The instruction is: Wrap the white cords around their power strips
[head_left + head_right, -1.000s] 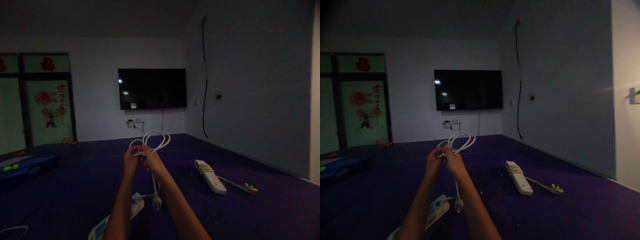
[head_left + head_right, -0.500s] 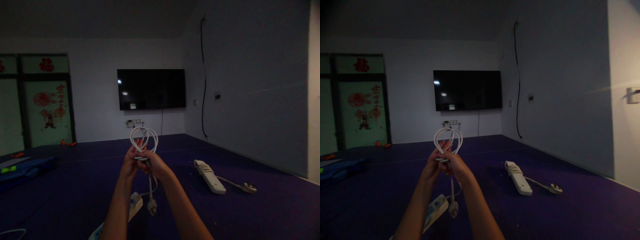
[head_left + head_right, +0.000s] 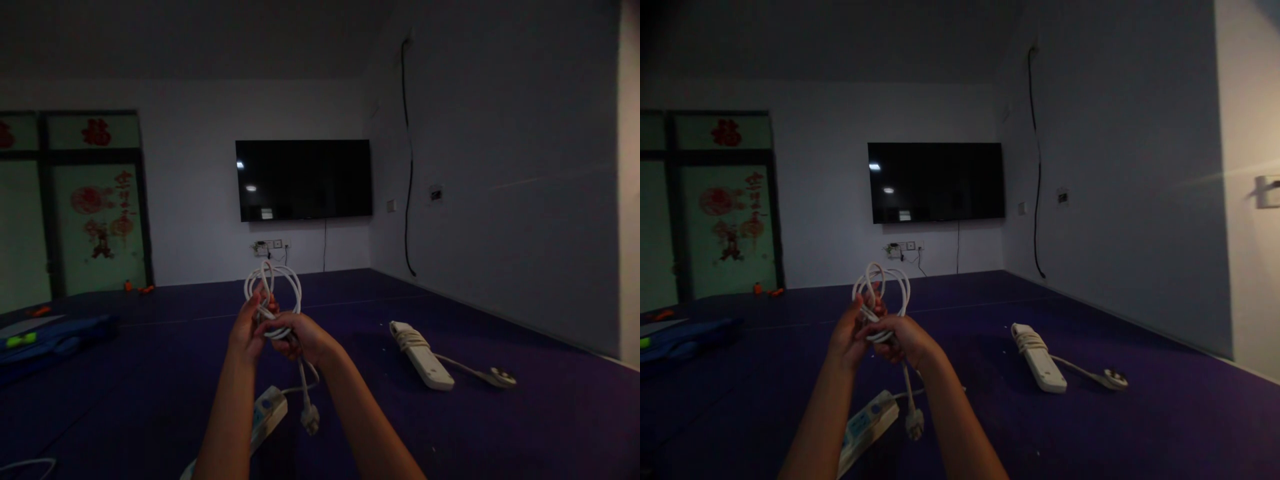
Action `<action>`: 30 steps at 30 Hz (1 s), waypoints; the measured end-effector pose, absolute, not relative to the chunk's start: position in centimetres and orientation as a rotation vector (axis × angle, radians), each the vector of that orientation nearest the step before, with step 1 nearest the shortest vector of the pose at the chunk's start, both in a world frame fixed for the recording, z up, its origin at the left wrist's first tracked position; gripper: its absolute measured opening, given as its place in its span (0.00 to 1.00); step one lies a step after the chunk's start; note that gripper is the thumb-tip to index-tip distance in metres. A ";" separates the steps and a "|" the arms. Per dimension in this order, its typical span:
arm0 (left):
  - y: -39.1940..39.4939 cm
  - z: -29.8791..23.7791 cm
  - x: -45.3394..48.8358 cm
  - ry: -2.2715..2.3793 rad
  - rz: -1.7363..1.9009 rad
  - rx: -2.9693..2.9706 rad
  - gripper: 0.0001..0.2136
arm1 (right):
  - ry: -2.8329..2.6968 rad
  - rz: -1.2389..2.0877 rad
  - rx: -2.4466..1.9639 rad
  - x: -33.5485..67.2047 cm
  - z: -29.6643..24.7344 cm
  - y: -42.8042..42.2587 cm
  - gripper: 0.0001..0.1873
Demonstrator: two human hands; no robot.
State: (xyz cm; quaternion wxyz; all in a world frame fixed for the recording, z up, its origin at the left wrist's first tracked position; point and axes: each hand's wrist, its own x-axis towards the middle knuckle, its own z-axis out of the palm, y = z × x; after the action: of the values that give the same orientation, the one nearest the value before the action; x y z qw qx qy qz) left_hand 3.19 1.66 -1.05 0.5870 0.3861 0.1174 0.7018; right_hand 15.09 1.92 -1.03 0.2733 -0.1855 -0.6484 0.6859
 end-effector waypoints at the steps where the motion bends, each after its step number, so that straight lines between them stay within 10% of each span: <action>1: 1.7 -1.0 3.2 0.272 1.627 0.908 0.15 | -1.747 1.874 -0.513 15.0 -1.1 2.0 0.14; 12: 1.0 -0.3 3.4 -0.067 1.647 0.838 0.10 | -1.758 1.816 -0.549 14.8 -0.9 1.4 0.04; 25: 0.6 -0.7 2.6 -0.447 1.682 0.748 0.11 | -1.572 1.614 -0.434 14.2 -1.9 2.4 0.32; 30: 0.5 0.1 3.0 -0.272 1.712 0.681 0.13 | -1.768 1.710 -0.331 14.8 -2.0 2.6 0.25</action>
State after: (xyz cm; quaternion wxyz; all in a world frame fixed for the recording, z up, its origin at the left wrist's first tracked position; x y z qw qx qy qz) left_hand 3.04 0.52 0.11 0.5970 0.2933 -0.1171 0.7375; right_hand 14.78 2.62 -1.98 0.3240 -0.1262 -0.6740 0.6518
